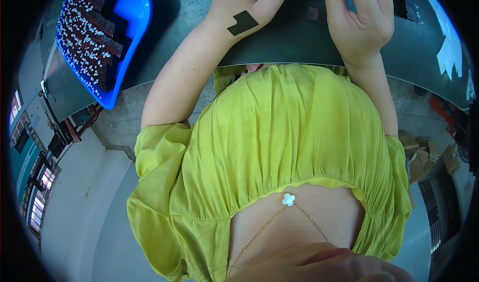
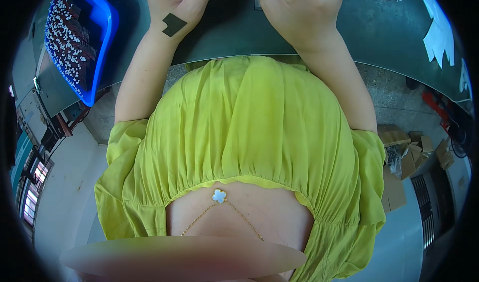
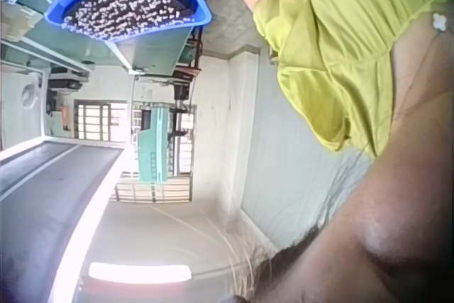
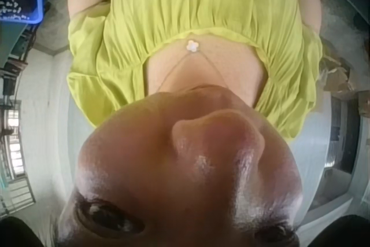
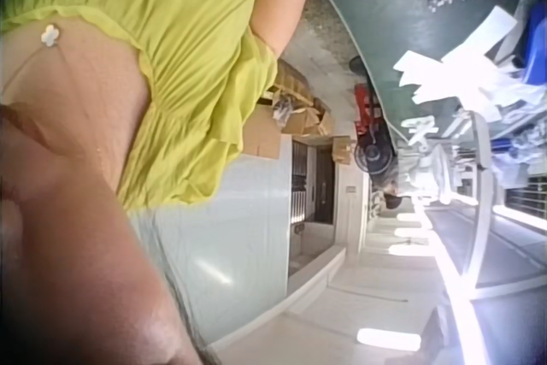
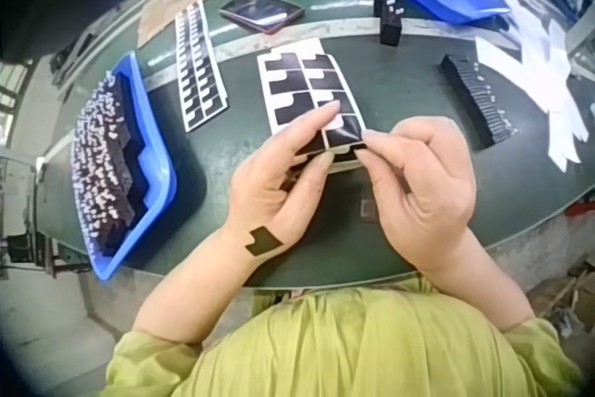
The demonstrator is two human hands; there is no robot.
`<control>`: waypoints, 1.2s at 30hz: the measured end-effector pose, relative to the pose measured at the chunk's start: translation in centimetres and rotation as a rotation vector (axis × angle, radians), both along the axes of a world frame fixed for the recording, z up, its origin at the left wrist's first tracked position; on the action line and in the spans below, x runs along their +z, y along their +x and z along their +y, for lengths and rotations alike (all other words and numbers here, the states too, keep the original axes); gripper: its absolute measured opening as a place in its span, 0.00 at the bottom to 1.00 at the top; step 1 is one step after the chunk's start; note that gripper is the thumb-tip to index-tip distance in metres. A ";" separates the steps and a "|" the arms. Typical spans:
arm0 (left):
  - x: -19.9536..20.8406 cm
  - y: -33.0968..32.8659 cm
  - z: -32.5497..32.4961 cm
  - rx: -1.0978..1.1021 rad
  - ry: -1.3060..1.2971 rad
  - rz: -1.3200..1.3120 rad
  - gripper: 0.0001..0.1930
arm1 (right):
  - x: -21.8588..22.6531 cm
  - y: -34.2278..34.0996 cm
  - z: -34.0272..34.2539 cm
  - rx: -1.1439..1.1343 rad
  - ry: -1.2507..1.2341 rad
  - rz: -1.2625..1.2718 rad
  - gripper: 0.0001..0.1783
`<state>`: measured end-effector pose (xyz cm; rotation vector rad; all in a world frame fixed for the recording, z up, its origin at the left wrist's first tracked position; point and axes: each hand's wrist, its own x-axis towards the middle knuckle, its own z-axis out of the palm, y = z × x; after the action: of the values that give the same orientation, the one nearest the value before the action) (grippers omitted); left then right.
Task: Assembling and inspecting small black electronic components at a manual workstation.
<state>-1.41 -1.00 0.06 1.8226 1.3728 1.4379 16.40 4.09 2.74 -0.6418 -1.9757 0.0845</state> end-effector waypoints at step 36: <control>-2.2 -0.6 1.8 0.019 -0.062 -0.316 0.14 | -2.5 2.0 0.7 0.233 0.000 -0.147 0.08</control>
<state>-2.02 0.76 -2.10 1.4714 1.2609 1.5942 18.41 4.74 0.29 -0.4256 -2.1868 0.1836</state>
